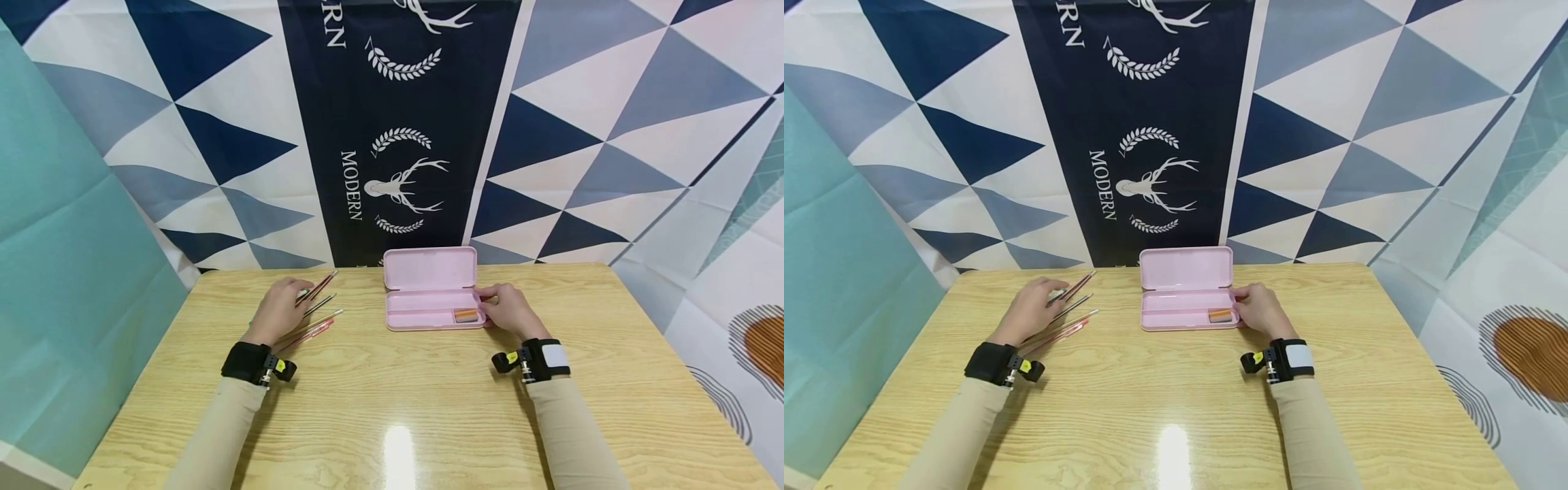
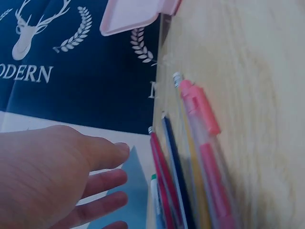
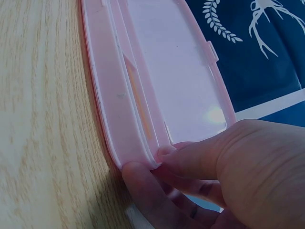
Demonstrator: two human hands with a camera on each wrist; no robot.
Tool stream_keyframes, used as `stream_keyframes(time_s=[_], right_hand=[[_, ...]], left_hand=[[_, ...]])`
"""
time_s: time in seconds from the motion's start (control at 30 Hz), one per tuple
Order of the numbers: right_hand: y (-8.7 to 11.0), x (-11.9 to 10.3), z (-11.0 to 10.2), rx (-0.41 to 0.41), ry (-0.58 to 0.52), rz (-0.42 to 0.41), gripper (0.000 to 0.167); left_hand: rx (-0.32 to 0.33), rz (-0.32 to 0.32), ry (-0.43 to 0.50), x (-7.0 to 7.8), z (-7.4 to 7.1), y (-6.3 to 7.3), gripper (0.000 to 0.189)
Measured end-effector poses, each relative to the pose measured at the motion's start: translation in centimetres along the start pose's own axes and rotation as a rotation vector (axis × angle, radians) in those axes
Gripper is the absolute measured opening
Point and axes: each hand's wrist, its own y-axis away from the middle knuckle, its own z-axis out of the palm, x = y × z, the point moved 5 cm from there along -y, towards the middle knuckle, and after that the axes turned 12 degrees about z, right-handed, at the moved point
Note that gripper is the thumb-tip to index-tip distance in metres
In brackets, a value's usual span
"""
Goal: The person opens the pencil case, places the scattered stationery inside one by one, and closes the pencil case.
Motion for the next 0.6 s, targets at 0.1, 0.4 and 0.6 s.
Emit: stream_keyframes(time_s=[0.1, 0.4, 0.6], right_hand=[[0.0, 0.1, -0.1, 0.002, -0.002, 0.01, 0.042], [0.1, -0.2, -0.1, -0.005, 0.001, 0.006, 0.042], [0.1, 0.0, -0.2, -0.001, 0.009, -0.003, 0.042]], left_hand=[[-0.032, -0.027, 0.013, -0.5, -0.3, 0.0, 0.036], [-0.07, -0.041, -0.005, -2.6, -0.4, 0.9, 0.037], [-0.113, -0.09, 0.012, -1.6, -2.1, 1.6, 0.04]])
